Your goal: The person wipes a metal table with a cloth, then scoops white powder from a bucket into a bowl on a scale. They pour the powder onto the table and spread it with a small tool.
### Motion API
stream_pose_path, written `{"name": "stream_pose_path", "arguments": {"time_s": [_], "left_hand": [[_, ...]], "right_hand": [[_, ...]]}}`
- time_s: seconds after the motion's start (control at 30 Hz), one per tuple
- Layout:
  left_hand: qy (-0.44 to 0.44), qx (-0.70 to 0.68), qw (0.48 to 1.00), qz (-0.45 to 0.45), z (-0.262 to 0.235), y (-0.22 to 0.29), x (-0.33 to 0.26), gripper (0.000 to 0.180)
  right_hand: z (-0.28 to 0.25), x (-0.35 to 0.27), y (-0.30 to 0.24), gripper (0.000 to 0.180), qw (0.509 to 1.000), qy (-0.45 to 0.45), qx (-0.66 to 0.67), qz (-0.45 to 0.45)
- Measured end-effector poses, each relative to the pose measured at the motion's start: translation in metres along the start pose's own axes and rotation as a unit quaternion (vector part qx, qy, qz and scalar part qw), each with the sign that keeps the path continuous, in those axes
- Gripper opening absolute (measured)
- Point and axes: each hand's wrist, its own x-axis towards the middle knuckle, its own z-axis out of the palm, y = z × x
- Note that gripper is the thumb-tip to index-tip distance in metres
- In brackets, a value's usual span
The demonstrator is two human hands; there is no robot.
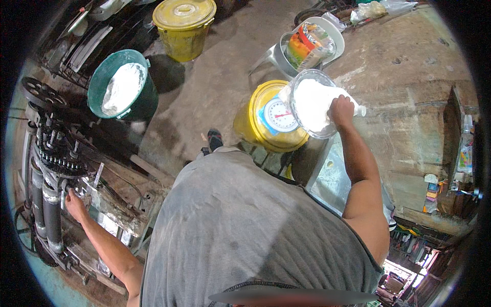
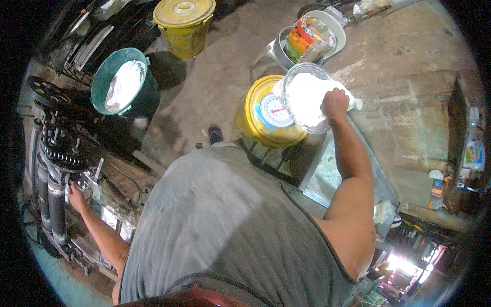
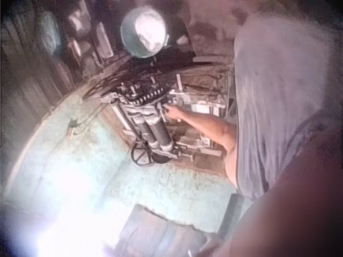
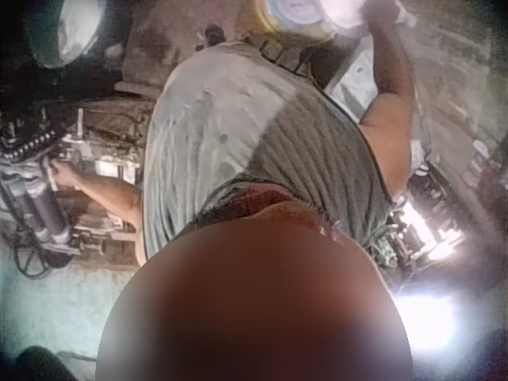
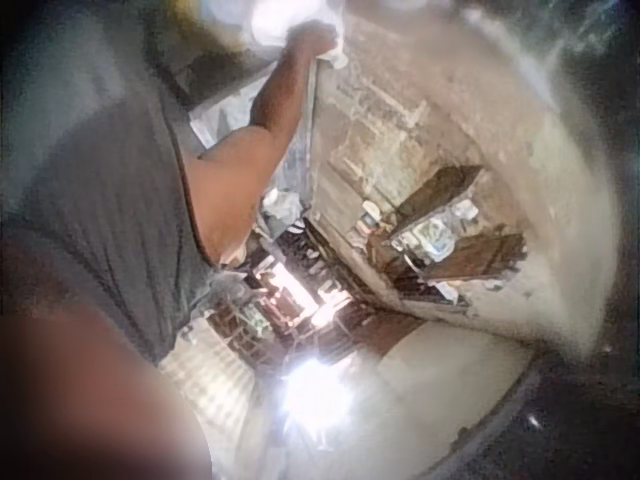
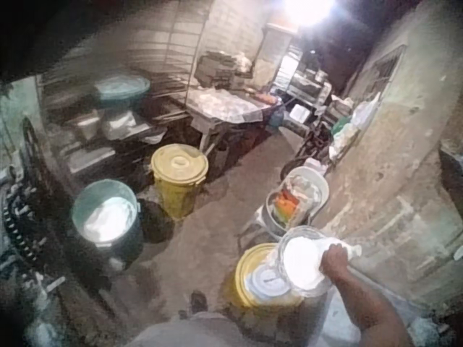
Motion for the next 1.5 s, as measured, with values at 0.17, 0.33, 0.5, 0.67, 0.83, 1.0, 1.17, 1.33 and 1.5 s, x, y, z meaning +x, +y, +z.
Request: {"name": "stream_pose_path", "arguments": {"time_s": [0.17, 0.33, 0.5, 0.67, 0.83, 1.0, 1.17, 1.33, 1.5], "left_hand": [[-0.009, -0.003, 1.0, 0.009, -0.001, -0.003, 0.002, 0.073], [0.009, 0.012, 1.0, -0.002, -0.001, 0.004, -0.003, 0.073], [-0.003, 0.004, 1.0, -0.005, -0.005, 0.004, -0.004, 0.072], [-0.001, 0.003, 1.0, -0.01, -0.004, 0.016, -0.012, 0.07], [0.013, -0.027, 1.0, 0.004, 0.002, -0.008, 0.001, 0.071], [0.011, -0.006, 1.0, 0.008, 0.002, 0.008, -0.01, 0.072], [0.023, -0.019, 1.0, -0.001, 0.0, 0.008, -0.017, 0.071], [-0.001, -0.038, 0.999, -0.003, -0.002, 0.015, -0.017, 0.071], [-0.008, -0.053, 0.999, 0.01, 0.004, 0.0, -0.007, 0.071]], "right_hand": [[0.011, 0.013, 0.003, 0.017, 1.0, 0.02, 0.009, -0.001], [0.003, 0.031, 0.001, 0.02, 1.0, -0.016, 0.004, 0.014], [-0.013, 0.047, -0.009, 0.023, 0.998, -0.056, 0.0, 0.028], [-0.02, 0.057, -0.011, 0.026, 0.997, -0.066, -0.01, 0.038], [-0.022, 0.059, -0.013, 0.029, 0.994, -0.091, -0.013, 0.062], [-0.049, 0.03, 0.014, 0.033, 0.985, -0.121, 0.034, 0.117], [-0.098, 0.009, 0.047, 0.043, 0.981, -0.103, 0.064, 0.153], [-0.092, -0.006, 0.068, 0.043, 0.973, -0.039, 0.115, 0.195], [-0.086, -0.019, 0.066, 0.044, 0.965, -0.042, 0.131, 0.221]]}}
